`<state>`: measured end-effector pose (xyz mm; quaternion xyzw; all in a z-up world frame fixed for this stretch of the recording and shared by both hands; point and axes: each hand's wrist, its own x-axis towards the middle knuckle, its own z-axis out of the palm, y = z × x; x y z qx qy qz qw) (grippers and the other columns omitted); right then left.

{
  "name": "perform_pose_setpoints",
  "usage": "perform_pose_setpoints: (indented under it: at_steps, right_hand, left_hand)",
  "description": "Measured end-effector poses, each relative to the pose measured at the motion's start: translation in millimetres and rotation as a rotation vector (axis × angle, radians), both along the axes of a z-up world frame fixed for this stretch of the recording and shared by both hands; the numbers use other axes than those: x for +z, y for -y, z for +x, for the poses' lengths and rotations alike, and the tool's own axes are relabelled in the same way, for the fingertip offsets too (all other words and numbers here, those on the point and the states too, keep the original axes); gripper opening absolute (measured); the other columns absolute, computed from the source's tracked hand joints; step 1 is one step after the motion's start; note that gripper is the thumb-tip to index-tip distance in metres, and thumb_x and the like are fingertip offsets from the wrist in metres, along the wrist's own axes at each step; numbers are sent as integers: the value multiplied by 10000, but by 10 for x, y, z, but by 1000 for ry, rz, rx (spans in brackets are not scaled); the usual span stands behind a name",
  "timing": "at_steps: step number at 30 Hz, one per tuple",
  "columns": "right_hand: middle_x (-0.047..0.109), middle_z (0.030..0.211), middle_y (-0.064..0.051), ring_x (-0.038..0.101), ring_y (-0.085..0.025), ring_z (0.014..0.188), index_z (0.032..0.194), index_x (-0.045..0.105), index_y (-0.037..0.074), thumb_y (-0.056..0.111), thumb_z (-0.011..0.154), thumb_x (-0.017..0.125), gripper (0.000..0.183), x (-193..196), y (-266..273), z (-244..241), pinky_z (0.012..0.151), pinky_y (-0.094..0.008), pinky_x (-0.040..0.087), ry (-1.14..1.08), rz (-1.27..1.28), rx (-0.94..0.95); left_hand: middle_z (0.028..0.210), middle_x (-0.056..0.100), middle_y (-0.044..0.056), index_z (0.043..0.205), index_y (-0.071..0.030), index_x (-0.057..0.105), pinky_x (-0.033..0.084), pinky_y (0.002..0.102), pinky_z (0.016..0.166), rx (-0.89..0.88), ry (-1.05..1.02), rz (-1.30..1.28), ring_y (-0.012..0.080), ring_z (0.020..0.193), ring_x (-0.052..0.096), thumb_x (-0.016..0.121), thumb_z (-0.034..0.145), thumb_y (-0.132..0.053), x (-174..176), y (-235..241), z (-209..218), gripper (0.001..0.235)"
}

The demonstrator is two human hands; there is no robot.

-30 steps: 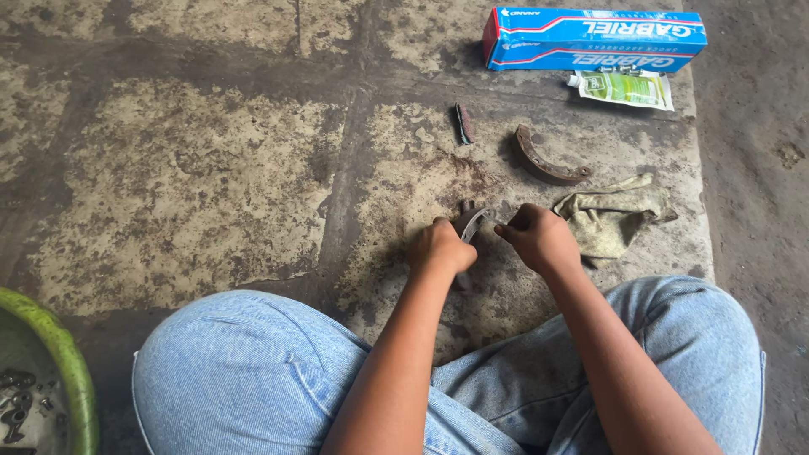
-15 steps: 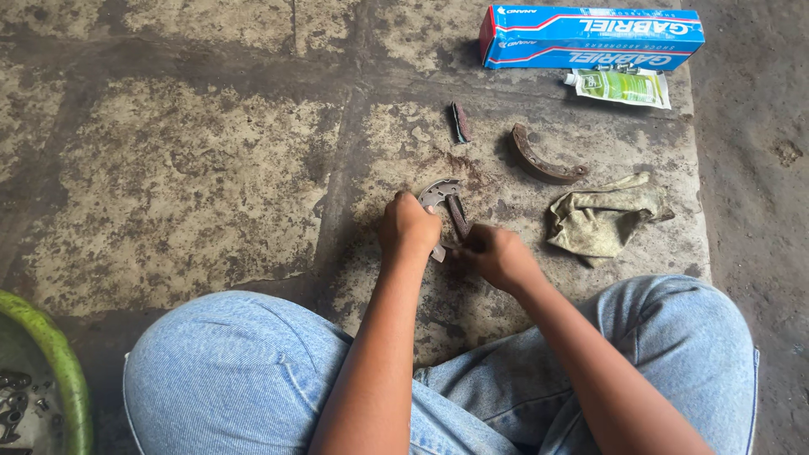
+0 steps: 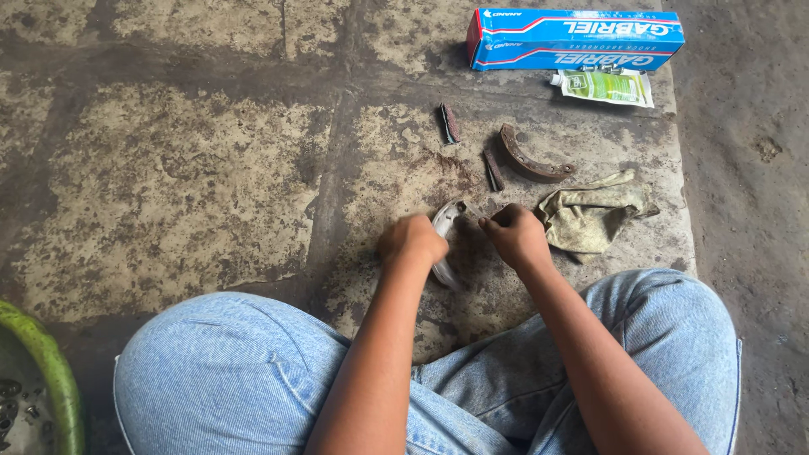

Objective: The person sits on a concrete floor and cleans a curved metal part using a metal file and a rag. They file the surface of the part to remove rust or debris, then wipe it with the cloth. The person repeats this process on different sections of the metal part.

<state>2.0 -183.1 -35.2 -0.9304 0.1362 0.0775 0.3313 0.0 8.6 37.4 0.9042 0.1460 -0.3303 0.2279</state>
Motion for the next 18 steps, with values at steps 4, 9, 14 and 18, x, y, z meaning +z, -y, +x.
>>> perform_pose_setpoints:
  at_steps: [4, 9, 14, 18]
  right_hand:
    - [766, 1041, -145, 739, -287, 934, 1107, 752, 111, 345, 886, 762, 322, 70, 77, 32, 859, -405, 570, 18, -17, 104]
    - [777, 955, -139, 753, -310, 761, 1186, 779, 321, 361, 943, 701, 259, 364, 51, -182, 747, -410, 593, -33, -222, 375]
    - [762, 883, -164, 732, -331, 729, 1111, 812, 250, 282, 867, 734, 258, 418, -272, -476, 679, -430, 579, 162, -107, 506]
    - [744, 771, -183, 752, -304, 656, 1134, 790, 247, 290, 875, 723, 270, 416, -277, -214, 689, -421, 593, -19, -55, 356]
  left_hand:
    - [1248, 695, 149, 1189, -82, 728, 539, 416, 980, -133, -30, 28, 320, 1159, 674, 728, 895, -192, 9, 27, -39, 314]
    - [1282, 718, 152, 1253, -66, 729, 554, 397, 1007, -103, -82, -15, 282, 1162, 713, 736, 880, -153, -79, 39, -12, 383]
    - [1406, 599, 246, 1615, -82, 107, 531, 447, 1038, -147, -58, -1, 345, 1258, 624, 836, 849, -172, -393, 191, -25, 1062]
    - [1540, 398, 239, 1574, -161, -316, 420, 462, 1126, -232, -211, -31, 368, 1334, 529, 1000, 708, -447, -276, 188, -77, 1601]
